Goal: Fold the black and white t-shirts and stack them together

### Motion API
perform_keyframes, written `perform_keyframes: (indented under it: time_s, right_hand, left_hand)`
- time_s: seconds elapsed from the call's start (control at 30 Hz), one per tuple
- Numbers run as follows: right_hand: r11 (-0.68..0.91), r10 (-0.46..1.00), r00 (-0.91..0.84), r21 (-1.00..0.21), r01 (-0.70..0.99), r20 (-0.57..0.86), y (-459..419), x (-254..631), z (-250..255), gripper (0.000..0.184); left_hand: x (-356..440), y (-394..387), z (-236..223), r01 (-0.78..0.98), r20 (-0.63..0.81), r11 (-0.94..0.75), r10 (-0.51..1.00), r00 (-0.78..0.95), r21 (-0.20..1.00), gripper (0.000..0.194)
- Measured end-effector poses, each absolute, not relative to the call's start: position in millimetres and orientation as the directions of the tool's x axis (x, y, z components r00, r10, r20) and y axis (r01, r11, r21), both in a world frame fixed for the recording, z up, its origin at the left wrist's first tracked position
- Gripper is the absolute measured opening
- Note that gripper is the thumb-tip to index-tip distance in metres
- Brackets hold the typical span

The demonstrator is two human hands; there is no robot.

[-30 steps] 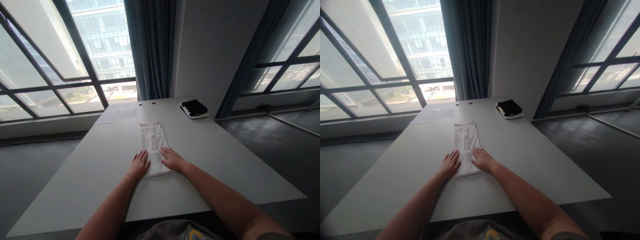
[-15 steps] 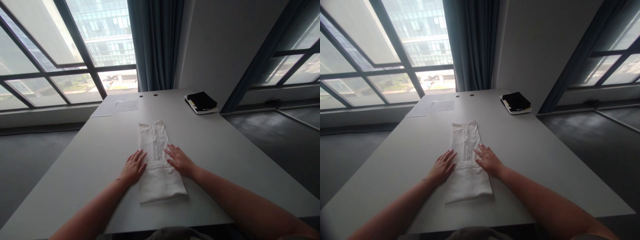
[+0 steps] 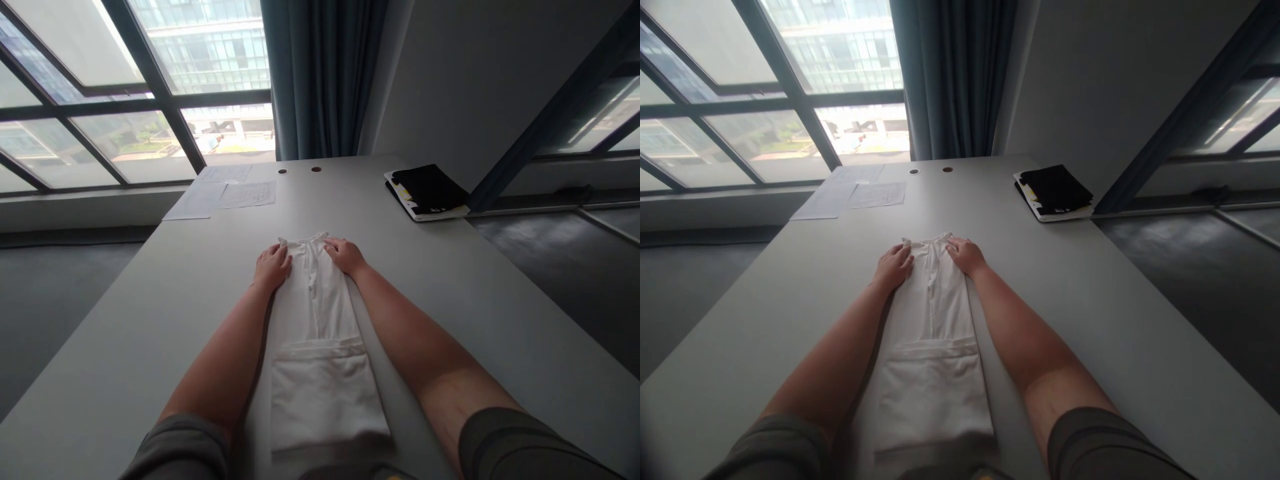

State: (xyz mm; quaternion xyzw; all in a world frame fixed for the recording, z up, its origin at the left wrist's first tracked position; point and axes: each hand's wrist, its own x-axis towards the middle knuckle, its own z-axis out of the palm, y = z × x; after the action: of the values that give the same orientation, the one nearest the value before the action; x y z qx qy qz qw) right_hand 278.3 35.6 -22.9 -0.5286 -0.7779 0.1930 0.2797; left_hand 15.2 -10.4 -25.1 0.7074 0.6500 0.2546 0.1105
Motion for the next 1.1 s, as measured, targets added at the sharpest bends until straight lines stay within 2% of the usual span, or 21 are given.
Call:
perform_keyframes:
  time_s: [0.1, 0.2, 0.33, 0.53, 0.6, 0.7, 0.77, 0.8, 0.87, 0.93, 1.0, 1.1]
  right_hand:
    - [0.397, 0.918, -0.213, -0.776, 0.491, 0.335, 32.1, 285.8, -24.0, 0.035]
    - [0.439, 0.897, -0.086, -0.854, 0.277, 0.433, 20.2, 287.1, -20.9, 0.033]
    - [0.528, 0.842, 0.011, -0.829, 0.182, 0.539, -3.5, 283.3, -12.5, 0.031]
    - [0.59, 0.798, -0.019, -0.773, 0.232, 0.603, -61.0, 292.4, -1.5, 0.021]
    - [0.584, 0.807, -0.095, -0.764, 0.274, 0.583, -85.9, 299.5, -0.1, 0.017]
    - [0.57, 0.821, -0.229, -0.748, 0.34, 0.522, -120.4, 311.5, -2.0, 0.014]
    - [0.578, 0.815, -0.328, -0.72, 0.385, 0.478, -136.2, 318.9, -4.5, 0.032]
    - [0.59, 0.803, -0.382, -0.701, 0.401, 0.458, -141.1, 322.1, -5.4, 0.043]
    - [0.634, 0.76, -0.486, -0.656, 0.408, 0.432, -145.4, 326.9, -5.6, 0.051]
    - [0.691, 0.704, -0.56, -0.602, 0.4, 0.436, -144.3, 330.2, -3.8, 0.037]
    - [0.728, 0.667, -0.596, -0.563, 0.391, 0.448, -141.7, 333.0, -1.7, 0.023]
    - [0.728, 0.663, -0.608, -0.567, 0.387, 0.436, -140.9, 338.3, -0.5, 0.023]
  left_hand:
    - [7.8, -8.1, -30.3, 0.709, 0.364, -0.298, 0.929, 0.061, 0.64, 0.044]
    - [5.7, -16.0, -24.5, 0.591, 0.479, -0.398, 0.877, 0.022, 0.702, 0.043]
    - [11.5, -44.3, -2.7, 0.624, 0.61, -0.467, 0.792, -0.018, 0.626, 0.035]
    - [11.4, -109.7, 13.8, 0.646, 0.673, -0.533, 0.738, 0.04, 0.546, 0.013]
    - [6.7, -133.8, 9.2, 0.641, 0.641, -0.52, 0.766, 0.056, 0.565, 0.018]
    - [-2.2, -164.9, 0.3, 0.682, 0.497, -0.445, 0.857, 0.135, 0.581, 0.048]
    - [-6.9, -178.2, -2.9, 0.724, 0.363, -0.434, 0.893, 0.267, 0.537, 0.062]
    - [-8.4, -181.9, -3.0, 0.738, 0.299, -0.446, 0.893, 0.335, 0.507, 0.063]
    - [-9.9, -184.4, -1.0, 0.755, 0.208, -0.476, 0.879, 0.429, 0.452, 0.053]
    - [-10.6, -182.8, 2.7, 0.755, 0.18, -0.492, 0.868, 0.463, 0.433, 0.038]
    - [-12.4, -180.8, 6.1, 0.729, 0.181, -0.505, 0.858, 0.48, 0.462, 0.027]
    - [-18.7, -180.7, 8.5, 0.682, 0.173, -0.505, 0.851, 0.496, 0.529, 0.024]
